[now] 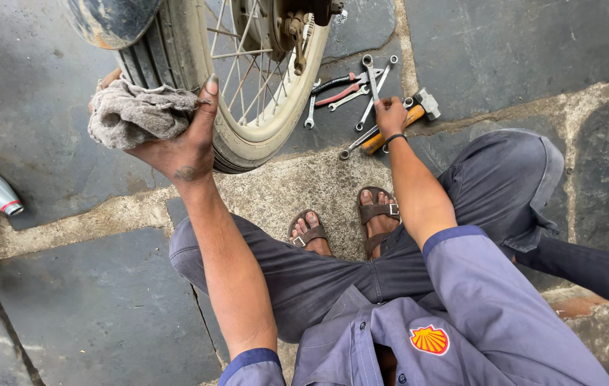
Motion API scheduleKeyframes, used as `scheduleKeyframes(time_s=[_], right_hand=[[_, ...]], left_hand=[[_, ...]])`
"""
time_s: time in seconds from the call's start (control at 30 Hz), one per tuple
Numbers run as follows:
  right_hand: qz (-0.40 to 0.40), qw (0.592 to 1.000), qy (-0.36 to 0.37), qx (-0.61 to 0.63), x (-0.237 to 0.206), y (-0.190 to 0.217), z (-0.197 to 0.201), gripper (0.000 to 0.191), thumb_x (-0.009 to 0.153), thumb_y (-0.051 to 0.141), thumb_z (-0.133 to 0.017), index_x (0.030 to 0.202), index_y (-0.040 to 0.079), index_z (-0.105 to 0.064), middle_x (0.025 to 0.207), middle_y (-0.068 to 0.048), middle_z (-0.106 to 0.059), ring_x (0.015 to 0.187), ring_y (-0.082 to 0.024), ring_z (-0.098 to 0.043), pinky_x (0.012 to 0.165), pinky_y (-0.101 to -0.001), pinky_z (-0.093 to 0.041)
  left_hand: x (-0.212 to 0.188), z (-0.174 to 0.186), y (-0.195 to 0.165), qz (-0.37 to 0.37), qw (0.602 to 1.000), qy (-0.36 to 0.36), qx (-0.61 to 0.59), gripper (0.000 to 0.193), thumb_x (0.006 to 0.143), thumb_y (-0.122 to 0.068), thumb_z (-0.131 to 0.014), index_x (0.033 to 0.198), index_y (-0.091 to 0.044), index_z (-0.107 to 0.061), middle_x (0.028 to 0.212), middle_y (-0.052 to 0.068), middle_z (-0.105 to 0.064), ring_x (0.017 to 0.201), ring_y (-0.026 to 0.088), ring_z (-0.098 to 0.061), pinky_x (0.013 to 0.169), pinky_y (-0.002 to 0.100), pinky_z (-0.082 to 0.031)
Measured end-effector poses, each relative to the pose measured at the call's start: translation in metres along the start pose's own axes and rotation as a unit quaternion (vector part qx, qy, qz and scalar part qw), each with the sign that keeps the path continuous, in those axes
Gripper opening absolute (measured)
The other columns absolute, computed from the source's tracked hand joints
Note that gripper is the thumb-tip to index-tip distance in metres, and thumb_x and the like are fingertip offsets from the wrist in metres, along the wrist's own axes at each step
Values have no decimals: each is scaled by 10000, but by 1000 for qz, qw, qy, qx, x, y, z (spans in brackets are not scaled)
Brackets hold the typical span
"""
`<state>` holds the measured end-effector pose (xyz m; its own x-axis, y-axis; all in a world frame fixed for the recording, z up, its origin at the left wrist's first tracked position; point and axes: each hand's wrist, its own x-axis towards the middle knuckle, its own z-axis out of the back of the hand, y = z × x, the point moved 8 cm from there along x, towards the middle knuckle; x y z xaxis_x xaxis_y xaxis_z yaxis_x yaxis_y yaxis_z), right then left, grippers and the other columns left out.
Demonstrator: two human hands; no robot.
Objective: The person works on a motorcycle front wheel, using a wrench and hammer to loosen and remove the axle nut. They wipe the wheel with a rag, adjust the axle, and tap components with a hammer while seated on the floor.
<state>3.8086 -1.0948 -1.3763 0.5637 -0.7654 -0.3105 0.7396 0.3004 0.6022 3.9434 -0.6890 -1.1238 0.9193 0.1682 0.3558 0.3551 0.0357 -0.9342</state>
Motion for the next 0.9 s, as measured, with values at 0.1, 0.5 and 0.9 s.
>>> scheduleKeyframes(time_s=[0.1,0.5,0.9], right_hand=[[-116,986,-113,42,7,-22,24,286,941,363,-693,979,80,-685,982,-126,-784,957,-330,-732,870,-450,-533],[-316,944,-34,84,6,-46,18,253,870,205,-795,867,-18,-676,820,-94,-708,525,-169,-725,422,-328,-570],[-118,910,57,394,16,21,-11,261,989,331,-547,911,85,-588,760,-76,-750,469,-138,-620,387,-312,-508]], left_hand=[[-1,0,2,-27,999,16,27,940,874,-43,-1036,1475,-23,-314,1390,148,-471,1289,255,-539,1134,396,-481],[-7,10,21,-39,999,-12,22,1041,851,-92,-1059,1485,2,-238,1437,168,-434,1350,257,-484,1198,402,-425],[9,0,-5,-56,998,9,34,873,808,-132,-1049,1409,-29,-424,1308,131,-547,1208,246,-607,1120,395,-538]])
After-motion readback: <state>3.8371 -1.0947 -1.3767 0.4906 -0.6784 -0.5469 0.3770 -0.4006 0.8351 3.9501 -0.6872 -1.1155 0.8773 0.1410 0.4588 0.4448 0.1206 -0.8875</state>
